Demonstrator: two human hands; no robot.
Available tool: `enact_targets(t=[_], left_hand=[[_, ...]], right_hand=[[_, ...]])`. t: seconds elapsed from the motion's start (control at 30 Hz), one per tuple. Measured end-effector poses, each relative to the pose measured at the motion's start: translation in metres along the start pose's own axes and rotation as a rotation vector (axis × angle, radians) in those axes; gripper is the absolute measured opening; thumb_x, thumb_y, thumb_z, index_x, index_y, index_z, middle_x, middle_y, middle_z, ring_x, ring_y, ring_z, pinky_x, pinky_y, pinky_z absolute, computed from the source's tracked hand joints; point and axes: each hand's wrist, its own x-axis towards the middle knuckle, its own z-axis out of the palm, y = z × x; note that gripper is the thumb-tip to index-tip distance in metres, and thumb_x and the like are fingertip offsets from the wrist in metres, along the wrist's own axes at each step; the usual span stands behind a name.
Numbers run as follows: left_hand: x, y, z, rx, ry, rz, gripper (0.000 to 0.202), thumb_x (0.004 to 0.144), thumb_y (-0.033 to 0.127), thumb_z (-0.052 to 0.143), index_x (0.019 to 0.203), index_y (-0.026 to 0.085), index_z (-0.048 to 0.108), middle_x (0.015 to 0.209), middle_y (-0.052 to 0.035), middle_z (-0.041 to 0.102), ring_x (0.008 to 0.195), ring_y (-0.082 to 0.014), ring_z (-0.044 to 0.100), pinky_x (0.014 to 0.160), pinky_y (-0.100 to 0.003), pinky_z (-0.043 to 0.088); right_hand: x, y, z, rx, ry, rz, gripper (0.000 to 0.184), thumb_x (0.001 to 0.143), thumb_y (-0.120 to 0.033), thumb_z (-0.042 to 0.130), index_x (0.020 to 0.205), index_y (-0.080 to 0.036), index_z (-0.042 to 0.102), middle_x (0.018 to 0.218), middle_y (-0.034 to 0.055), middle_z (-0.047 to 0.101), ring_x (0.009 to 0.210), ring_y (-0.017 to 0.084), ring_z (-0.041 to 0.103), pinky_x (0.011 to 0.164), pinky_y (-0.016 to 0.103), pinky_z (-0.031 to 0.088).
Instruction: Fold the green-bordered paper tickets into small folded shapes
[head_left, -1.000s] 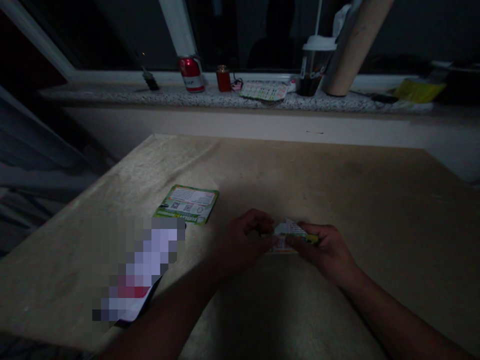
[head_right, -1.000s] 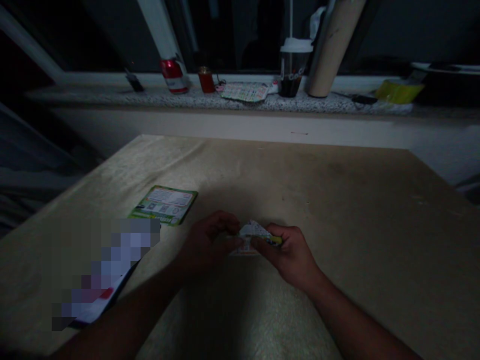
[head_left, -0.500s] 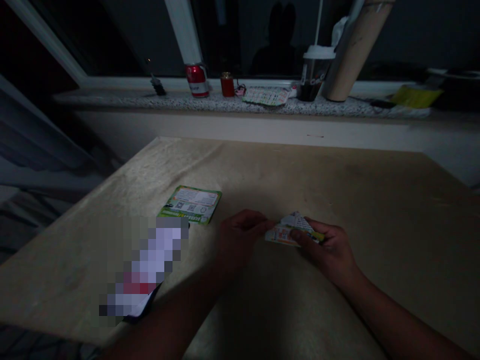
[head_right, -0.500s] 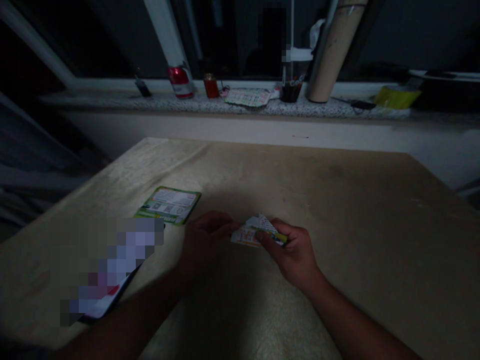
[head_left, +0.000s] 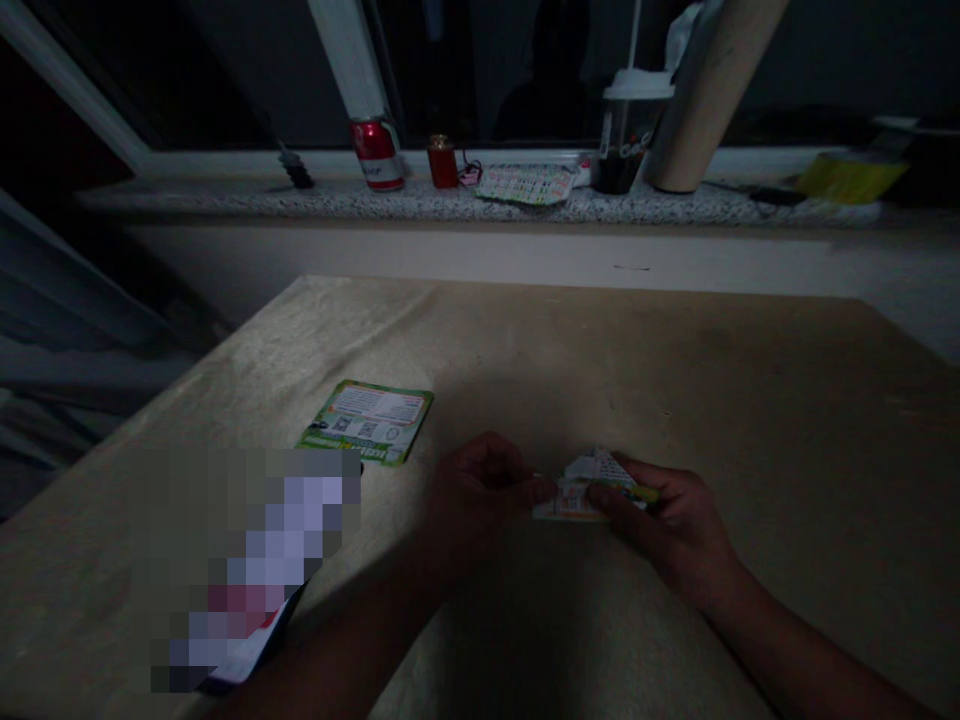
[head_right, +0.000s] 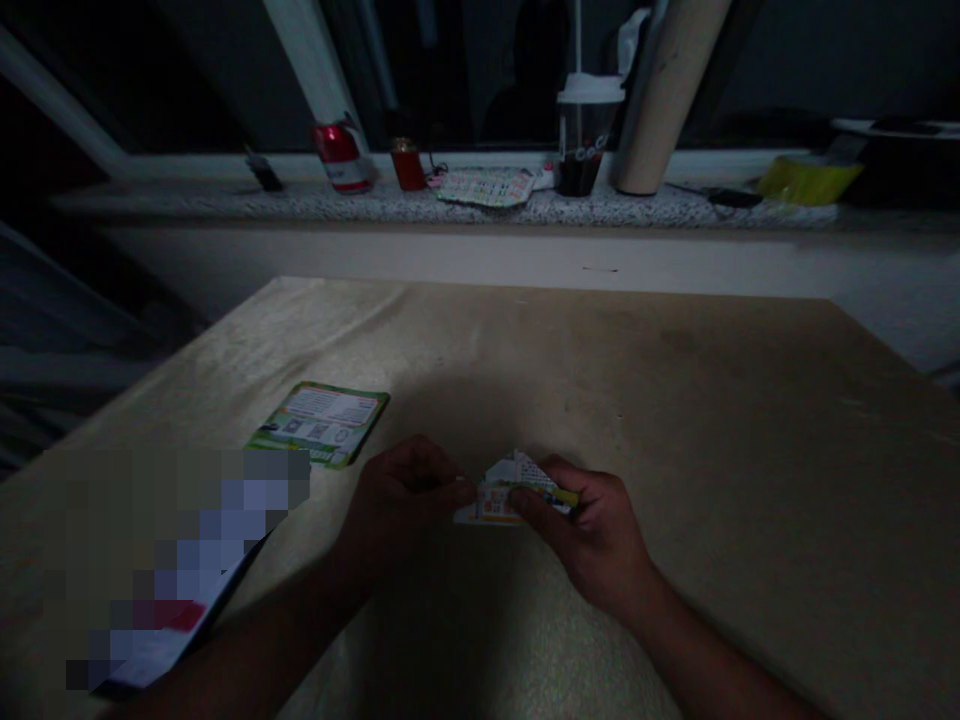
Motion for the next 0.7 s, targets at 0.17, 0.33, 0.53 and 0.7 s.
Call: enact_targets(t=[0.17, 0.33, 0.53, 0.7], left_hand=[[-0.0028, -0.0027, -0.0026, 0.208, 0.071, 0.163, 0.013, 0.066, 0.016, 0.08, 0.064, 0.019, 0.068, 0.074, -0.0008, 0.075, 0.07, -0.0149, 0.07, 0.066, -0.026, 0.059], [-0.005, -0.0033, -0.0021, 0.091, 0.069, 0.117, 0.025, 0.066, 0.017, 0.079, 0.06, 0.019, 0.055, 0.074, -0.001, 0.074, 0.065, -0.0136, 0.068, 0.063, -0.026, 0.059], [-0.0048, -0.0038, -0.0054, 0.162, -0.03, 0.235, 0.013, 0.073, 0.015, 0.074, 0.067, 0.018, 0.064, 0.076, -0.0012, 0.073, 0.069, -0.0141, 0.068, 0.063, -0.025, 0.058], [-0.0095, -0.0062, -0.0055, 0.447, 0.027, 0.566, 0.013, 0.081, 0.013, 0.074, 0.088, 0.024, 0.077, 0.086, -0.0005, 0.076, 0.076, -0.014, 0.071, 0.072, -0.026, 0.059]], right_hand=[[-0.0006, 0.002, -0.0017, -0.102, 0.124, -0.031, 0.019, 0.083, -0.038, 0.072, 0.079, -0.02, 0.078, 0.075, 0.0043, 0.077, 0.067, 0.019, 0.072, 0.061, 0.026, 0.058], [-0.0022, -0.0016, 0.0015, -0.138, 0.143, -0.068, 0.018, 0.083, -0.035, 0.071, 0.078, -0.02, 0.078, 0.074, 0.0041, 0.076, 0.066, 0.019, 0.071, 0.06, 0.026, 0.058], [-0.0031, -0.0041, 0.0016, -0.126, 0.135, -0.074, 0.018, 0.084, -0.035, 0.07, 0.079, -0.02, 0.078, 0.071, 0.0041, 0.077, 0.064, 0.019, 0.072, 0.057, 0.026, 0.058], [-0.0046, 0.0024, 0.0039, -0.247, 0.217, -0.21, 0.012, 0.085, -0.03, 0.07, 0.08, -0.025, 0.08, 0.076, 0.0034, 0.076, 0.065, 0.019, 0.071, 0.058, 0.027, 0.059]])
